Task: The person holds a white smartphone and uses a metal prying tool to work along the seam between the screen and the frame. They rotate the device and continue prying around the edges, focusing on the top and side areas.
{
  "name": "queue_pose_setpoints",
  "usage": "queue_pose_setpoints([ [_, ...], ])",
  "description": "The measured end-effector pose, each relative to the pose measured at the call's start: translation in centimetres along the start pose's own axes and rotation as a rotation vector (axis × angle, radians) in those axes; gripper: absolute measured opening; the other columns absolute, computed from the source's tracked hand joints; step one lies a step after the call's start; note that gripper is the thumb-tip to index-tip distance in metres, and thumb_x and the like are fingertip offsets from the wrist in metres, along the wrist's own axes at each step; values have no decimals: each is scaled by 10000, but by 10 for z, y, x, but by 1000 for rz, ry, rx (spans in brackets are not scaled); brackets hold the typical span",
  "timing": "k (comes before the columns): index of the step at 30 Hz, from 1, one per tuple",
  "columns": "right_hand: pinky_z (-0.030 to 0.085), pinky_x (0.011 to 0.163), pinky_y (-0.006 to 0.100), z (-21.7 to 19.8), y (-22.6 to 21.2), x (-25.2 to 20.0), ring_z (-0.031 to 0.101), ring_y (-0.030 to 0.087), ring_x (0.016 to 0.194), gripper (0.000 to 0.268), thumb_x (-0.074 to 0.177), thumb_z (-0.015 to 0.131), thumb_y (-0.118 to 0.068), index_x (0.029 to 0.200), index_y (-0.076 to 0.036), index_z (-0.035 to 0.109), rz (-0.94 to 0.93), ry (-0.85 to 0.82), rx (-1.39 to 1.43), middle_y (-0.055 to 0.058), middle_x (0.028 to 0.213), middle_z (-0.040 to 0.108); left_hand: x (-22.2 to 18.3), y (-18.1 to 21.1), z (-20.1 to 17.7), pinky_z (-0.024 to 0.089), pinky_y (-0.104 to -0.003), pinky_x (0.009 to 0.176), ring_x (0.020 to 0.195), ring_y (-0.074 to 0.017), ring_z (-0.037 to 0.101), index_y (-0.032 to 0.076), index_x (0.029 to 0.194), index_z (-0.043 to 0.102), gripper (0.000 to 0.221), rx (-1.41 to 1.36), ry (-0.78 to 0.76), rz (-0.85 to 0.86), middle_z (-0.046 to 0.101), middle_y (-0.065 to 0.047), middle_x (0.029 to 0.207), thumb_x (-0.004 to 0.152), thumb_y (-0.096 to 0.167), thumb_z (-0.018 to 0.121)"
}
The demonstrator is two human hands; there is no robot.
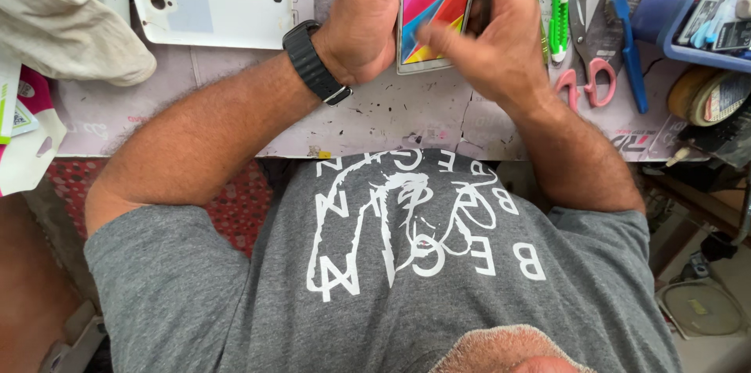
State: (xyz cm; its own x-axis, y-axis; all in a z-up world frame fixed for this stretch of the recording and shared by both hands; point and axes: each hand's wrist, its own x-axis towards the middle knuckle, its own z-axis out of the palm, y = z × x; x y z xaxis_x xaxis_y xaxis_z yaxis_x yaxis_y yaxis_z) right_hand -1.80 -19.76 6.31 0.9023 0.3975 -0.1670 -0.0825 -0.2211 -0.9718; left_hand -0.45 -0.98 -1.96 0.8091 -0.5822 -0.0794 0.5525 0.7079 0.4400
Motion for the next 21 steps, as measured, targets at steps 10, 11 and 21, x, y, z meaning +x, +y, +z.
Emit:
queue_pose_setpoints([
  [10,365,404,184,-20,15,-5,563,95,579,429,1128,526,-422,1137,0,601,-105,161,236,96,917,671,0,4,3,673,-447,973,1162,-242,716,-1,1378,543,589,-12,-22,33,660,-178,1300,1151,531,432],
  [11,356,379,183,-23,14,-4,537,86,515,398,1130,544,-382,1123,13,598,-138,172,197,116,874,675,1,7,6,684,-450,963,1182,-228,718,5,1388,543,606,-5,-25,20,662,-167,1334,1137,544,432],
  [21,372,406,214,-34,27,-11,476,80,456,143,1120,672,-70,1136,67,637,-52,101,535,137,842,674,-6,19,18,680,-467,909,1081,-275,741,-33,1370,560,613,-16,-119,-100,685,-193,1183,1102,518,583],
])
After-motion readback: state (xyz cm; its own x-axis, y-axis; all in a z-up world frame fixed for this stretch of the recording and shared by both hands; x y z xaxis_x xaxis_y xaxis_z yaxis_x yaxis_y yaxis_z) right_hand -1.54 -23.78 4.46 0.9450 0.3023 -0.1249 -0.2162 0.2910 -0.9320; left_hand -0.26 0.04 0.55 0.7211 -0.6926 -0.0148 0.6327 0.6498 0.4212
